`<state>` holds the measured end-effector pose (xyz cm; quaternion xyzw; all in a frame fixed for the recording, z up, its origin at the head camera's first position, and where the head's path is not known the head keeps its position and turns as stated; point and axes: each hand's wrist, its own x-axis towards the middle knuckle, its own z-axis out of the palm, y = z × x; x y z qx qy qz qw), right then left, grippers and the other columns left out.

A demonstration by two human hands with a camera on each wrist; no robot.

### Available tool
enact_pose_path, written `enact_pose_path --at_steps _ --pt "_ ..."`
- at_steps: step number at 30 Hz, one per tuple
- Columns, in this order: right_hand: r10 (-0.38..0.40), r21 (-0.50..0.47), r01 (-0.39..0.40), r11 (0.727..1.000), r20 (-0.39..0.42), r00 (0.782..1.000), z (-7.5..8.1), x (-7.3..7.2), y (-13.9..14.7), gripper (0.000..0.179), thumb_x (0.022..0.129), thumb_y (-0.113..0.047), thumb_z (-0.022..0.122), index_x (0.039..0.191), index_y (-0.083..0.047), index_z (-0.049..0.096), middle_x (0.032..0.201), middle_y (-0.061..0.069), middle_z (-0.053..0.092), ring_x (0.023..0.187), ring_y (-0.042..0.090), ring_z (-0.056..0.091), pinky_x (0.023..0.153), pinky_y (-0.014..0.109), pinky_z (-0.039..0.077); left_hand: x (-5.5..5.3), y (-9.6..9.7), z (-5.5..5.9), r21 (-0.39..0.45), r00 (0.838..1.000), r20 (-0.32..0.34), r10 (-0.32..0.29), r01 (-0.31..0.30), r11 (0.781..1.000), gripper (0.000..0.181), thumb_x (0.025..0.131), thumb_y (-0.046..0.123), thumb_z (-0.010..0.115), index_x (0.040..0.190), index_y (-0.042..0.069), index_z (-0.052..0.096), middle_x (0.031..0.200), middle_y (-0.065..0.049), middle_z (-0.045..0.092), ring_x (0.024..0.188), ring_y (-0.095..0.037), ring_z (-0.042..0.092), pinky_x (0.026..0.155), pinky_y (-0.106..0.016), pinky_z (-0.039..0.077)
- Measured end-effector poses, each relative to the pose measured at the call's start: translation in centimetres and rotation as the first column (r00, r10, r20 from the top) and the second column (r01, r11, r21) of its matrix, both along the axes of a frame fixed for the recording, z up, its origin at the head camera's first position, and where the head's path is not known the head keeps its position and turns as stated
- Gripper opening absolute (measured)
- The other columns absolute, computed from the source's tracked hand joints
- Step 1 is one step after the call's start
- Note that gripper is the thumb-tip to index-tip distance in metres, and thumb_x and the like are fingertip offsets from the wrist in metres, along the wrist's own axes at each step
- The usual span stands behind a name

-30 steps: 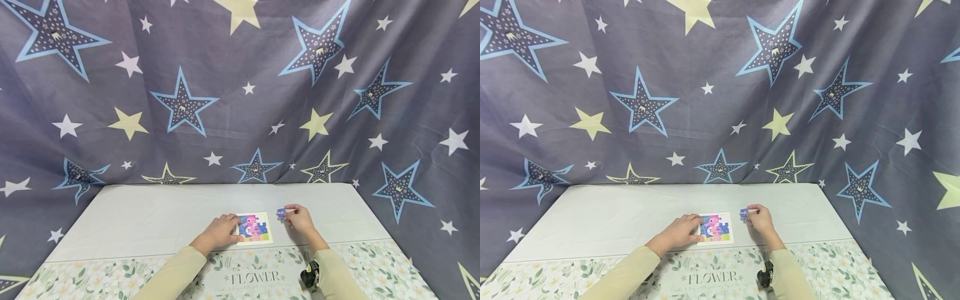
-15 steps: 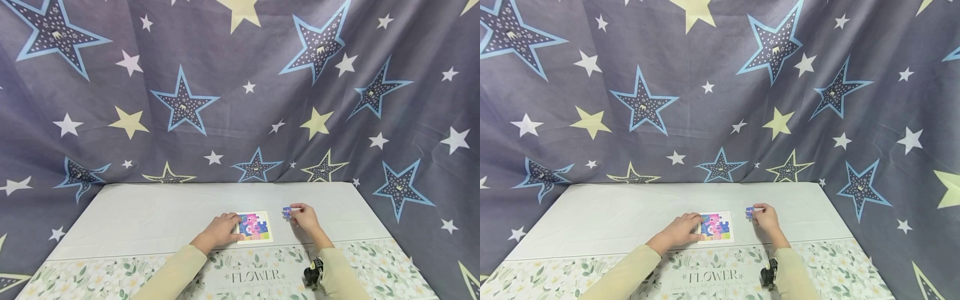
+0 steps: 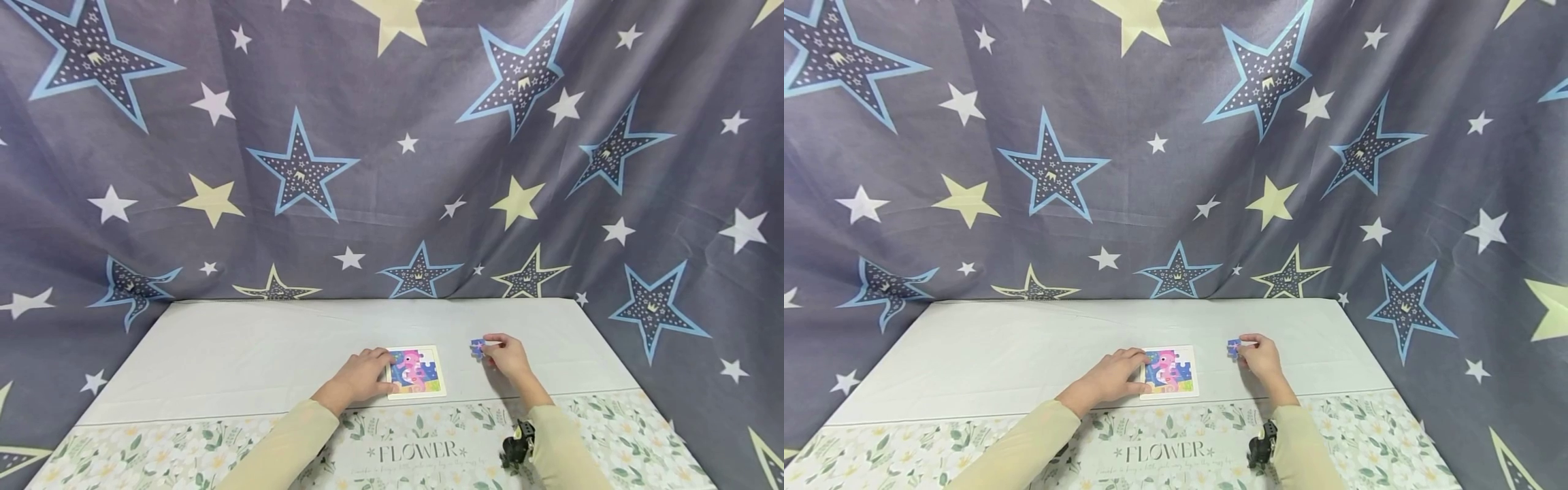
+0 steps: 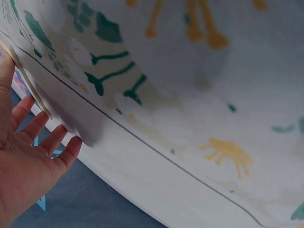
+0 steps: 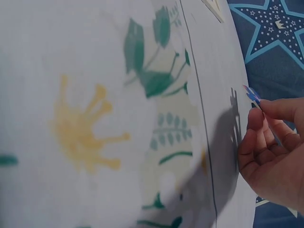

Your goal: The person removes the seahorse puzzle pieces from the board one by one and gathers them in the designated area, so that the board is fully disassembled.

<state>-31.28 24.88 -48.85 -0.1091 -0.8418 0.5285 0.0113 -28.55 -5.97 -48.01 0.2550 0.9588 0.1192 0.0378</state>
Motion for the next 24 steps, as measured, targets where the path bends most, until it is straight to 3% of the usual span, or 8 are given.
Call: enact_pose_path --at_steps 24 --pt "-0.061 0.017 0.061 0.998 0.013 0.998 0.2 0.6 2.6 0.034 0.087 -0.006 0.057 0.119 0.006 0.056 0.071 0.002 0.057 0.058 0.009 0.055 0.055 0.023 0.047 -0.3 0.3 -0.2 -0.01 0.999 0.028 0.022 -0.022 1.0 0.061 0.082 0.054 0.062 0.128 0.015 0.053 0.135 -0.005 0.05 0.122 -0.027 0.048 0.101 -0.049 0.04"
